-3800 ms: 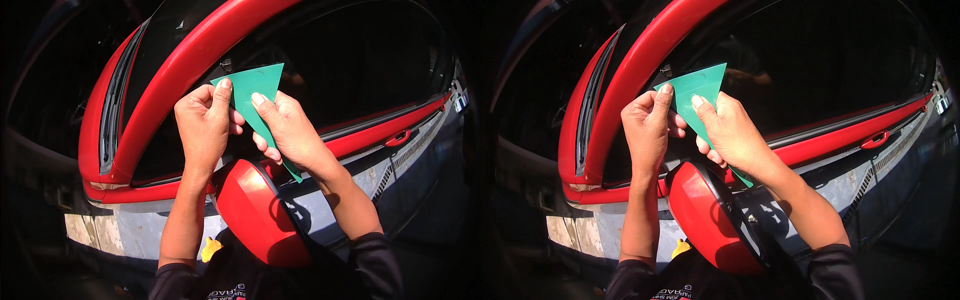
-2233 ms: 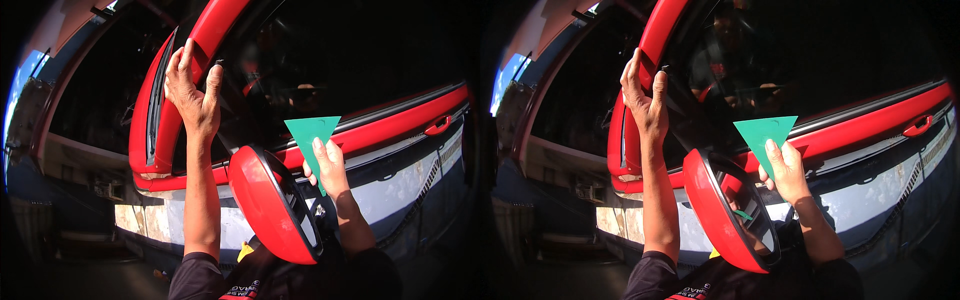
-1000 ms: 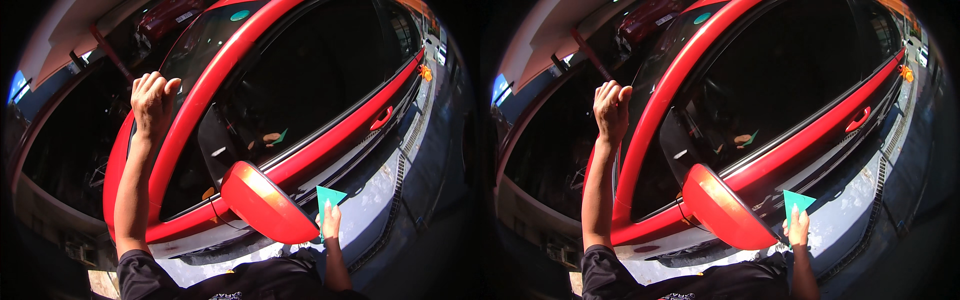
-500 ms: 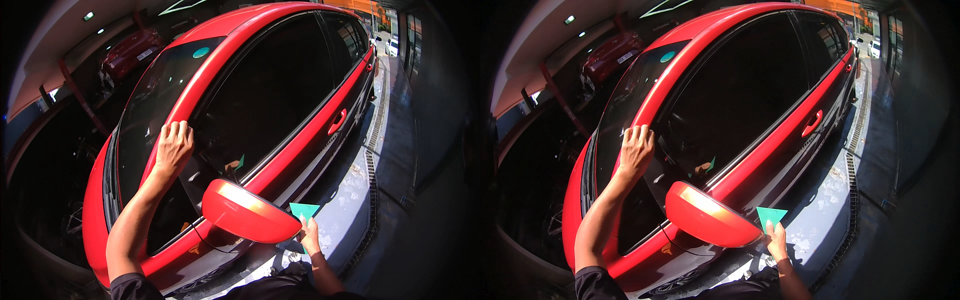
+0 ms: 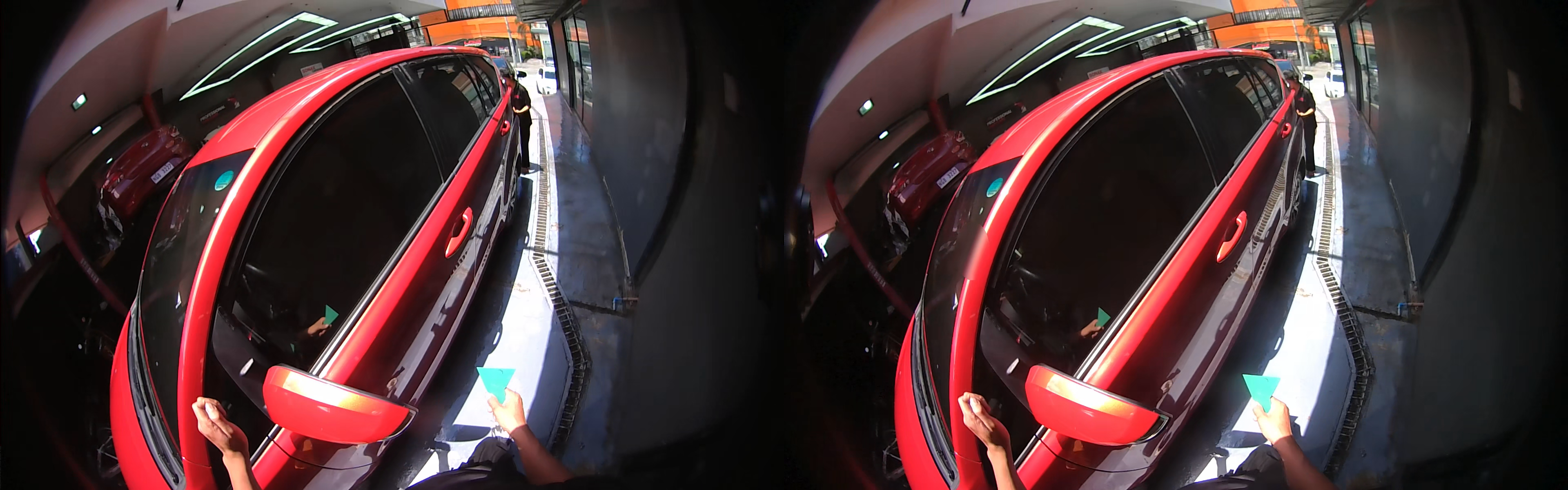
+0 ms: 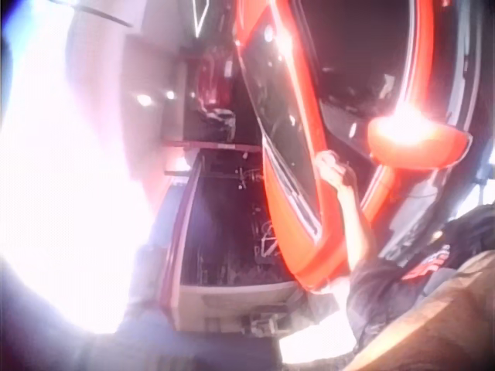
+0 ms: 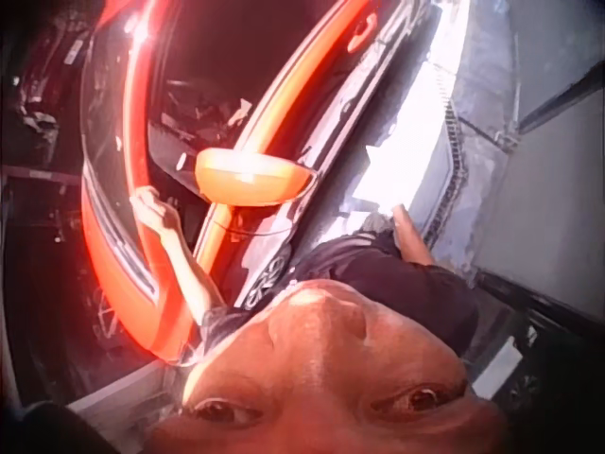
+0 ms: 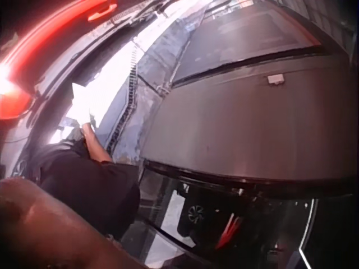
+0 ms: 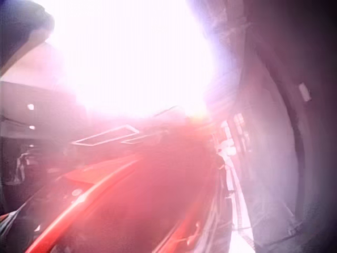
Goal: The person applies a dark tint film to the side window of a red car using a green squeegee. They smooth the film onto the glass, press the edges, and trim the excess material along the window frame.
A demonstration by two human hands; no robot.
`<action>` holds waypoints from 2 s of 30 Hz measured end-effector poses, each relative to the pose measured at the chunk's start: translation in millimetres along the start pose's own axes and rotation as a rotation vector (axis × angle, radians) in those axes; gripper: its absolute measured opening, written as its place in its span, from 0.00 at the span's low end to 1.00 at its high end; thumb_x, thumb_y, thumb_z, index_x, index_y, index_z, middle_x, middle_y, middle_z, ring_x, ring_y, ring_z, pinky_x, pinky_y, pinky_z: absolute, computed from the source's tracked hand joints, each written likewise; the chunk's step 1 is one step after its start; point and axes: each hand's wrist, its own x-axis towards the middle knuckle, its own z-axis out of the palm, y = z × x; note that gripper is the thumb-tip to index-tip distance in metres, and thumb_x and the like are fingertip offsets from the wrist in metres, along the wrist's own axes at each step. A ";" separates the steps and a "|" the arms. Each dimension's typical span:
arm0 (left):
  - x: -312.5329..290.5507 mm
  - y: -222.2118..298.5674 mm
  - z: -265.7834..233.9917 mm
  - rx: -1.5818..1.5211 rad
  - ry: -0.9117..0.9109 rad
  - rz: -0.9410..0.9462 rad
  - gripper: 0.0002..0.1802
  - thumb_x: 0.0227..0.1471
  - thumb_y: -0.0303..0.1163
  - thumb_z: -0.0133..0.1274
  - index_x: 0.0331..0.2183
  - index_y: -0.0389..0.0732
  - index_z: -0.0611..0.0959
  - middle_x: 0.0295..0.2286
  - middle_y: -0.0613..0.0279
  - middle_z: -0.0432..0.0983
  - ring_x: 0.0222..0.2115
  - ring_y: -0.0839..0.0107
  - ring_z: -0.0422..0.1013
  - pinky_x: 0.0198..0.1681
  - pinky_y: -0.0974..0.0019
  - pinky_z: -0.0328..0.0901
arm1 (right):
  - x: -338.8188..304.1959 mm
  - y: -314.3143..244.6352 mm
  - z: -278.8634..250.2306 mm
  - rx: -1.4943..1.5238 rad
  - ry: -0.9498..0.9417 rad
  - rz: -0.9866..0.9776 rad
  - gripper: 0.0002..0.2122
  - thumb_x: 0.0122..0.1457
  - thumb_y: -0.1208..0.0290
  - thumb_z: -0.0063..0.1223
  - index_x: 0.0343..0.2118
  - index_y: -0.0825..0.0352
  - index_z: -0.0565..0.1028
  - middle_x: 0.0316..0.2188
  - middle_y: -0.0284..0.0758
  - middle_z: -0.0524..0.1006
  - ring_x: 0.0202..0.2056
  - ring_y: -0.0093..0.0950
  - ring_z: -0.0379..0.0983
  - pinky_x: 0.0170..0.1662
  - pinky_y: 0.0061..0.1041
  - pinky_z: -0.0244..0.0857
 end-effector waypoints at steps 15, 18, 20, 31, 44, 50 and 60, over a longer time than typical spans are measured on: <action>-369.6 78.9 275.9 0.276 -0.463 -0.657 0.05 0.61 0.27 0.51 0.36 0.34 0.77 0.26 0.57 0.67 0.24 0.68 0.66 0.29 0.63 0.63 | 271.8 -29.1 -127.4 0.426 -0.419 0.145 0.09 0.69 0.71 0.47 0.48 0.67 0.69 0.29 0.36 0.77 0.18 0.21 0.71 0.20 0.21 0.68; -341.3 101.7 329.3 0.187 -0.475 -0.547 0.06 0.59 0.25 0.54 0.38 0.33 0.79 0.27 0.56 0.68 0.25 0.66 0.68 0.30 0.62 0.65 | 340.6 -111.3 -138.1 0.391 -0.503 0.149 0.09 0.68 0.69 0.50 0.46 0.67 0.72 0.27 0.35 0.77 0.17 0.20 0.71 0.19 0.18 0.66; -301.2 113.4 374.9 0.110 -0.451 -0.404 0.07 0.57 0.23 0.56 0.39 0.32 0.80 0.27 0.55 0.69 0.25 0.65 0.69 0.31 0.62 0.66 | 388.8 -159.8 -133.7 0.438 -0.529 -0.011 0.10 0.68 0.67 0.50 0.47 0.67 0.72 0.24 0.33 0.76 0.17 0.19 0.70 0.18 0.17 0.65; 84.5 278.3 679.8 0.269 -0.293 0.762 0.33 0.46 0.28 0.61 0.57 0.41 0.78 0.59 0.54 0.69 0.62 0.57 0.63 0.68 0.45 0.52 | 569.4 -386.0 -78.9 0.180 -0.769 -0.321 0.16 0.72 0.56 0.47 0.40 0.68 0.70 0.18 0.30 0.70 0.13 0.16 0.63 0.15 0.18 0.58; 340.7 301.3 876.8 0.661 -0.033 1.012 0.19 0.50 0.30 0.55 0.44 0.32 0.83 0.48 0.51 0.75 0.52 0.56 0.71 0.56 0.57 0.66 | 757.1 -522.1 -14.1 -0.470 -0.022 -1.169 0.25 0.72 0.61 0.43 0.69 0.62 0.60 0.36 0.47 0.71 0.31 0.49 0.78 0.34 0.45 0.75; 279.8 288.3 881.7 0.565 -0.097 1.103 0.19 0.47 0.27 0.57 0.44 0.32 0.83 0.46 0.47 0.79 0.52 0.53 0.75 0.57 0.55 0.69 | 776.4 -463.5 -17.4 -0.518 0.038 -1.224 0.23 0.66 0.70 0.52 0.64 0.64 0.69 0.35 0.45 0.70 0.23 0.40 0.80 0.27 0.33 0.78; 404.2 317.5 865.5 0.846 0.013 1.173 0.20 0.49 0.27 0.57 0.46 0.31 0.82 0.47 0.50 0.78 0.52 0.58 0.74 0.53 0.63 0.72 | 803.5 -589.5 14.2 -0.452 0.217 -1.340 0.21 0.68 0.67 0.49 0.63 0.57 0.68 0.34 0.46 0.72 0.26 0.43 0.81 0.27 0.37 0.77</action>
